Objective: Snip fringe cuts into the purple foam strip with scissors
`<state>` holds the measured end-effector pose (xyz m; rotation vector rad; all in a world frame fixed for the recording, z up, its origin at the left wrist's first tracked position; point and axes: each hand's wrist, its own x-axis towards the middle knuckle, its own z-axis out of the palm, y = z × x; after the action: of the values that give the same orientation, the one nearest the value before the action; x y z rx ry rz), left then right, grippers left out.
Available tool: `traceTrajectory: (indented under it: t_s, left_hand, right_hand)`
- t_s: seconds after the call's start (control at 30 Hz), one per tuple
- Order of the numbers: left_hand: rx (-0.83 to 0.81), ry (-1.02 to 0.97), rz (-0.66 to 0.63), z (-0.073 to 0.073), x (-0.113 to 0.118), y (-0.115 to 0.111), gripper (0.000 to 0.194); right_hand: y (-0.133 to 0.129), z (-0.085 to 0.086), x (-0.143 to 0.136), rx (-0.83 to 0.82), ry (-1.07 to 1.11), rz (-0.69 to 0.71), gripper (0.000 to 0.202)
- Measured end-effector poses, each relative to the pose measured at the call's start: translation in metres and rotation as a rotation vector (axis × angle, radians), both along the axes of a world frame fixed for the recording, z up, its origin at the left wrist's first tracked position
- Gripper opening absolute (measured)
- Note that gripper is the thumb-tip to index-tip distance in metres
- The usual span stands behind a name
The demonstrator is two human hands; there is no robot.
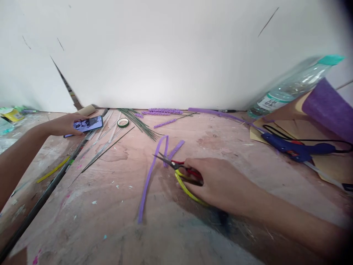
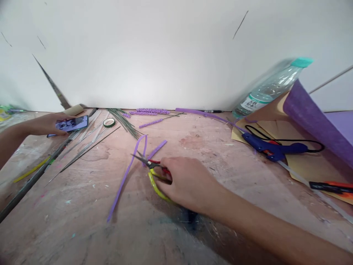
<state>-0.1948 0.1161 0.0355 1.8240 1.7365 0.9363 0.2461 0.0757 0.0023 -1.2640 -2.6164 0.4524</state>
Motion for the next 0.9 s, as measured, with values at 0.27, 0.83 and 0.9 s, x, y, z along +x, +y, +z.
traceTrajectory:
  t_s: [0.27,0.83,0.9]
  left_hand:
    - [0.078,0.260,0.029,0.029,0.046,-0.029,0.060]
    - [-0.339,-0.673,-0.220,-0.035,0.196,-0.117,0.052]
    - [-0.341,-0.691,-0.219,-0.037,0.197,-0.119,0.054]
  right_hand:
    - [0.003,0.045,0.010,0.220,-0.186,0.008,0.020]
    - [-0.052,-0.022,-0.057,-0.201,0.696,0.119,0.042]
    - [-0.052,-0.026,-0.058,-0.183,0.725,0.087,0.043]
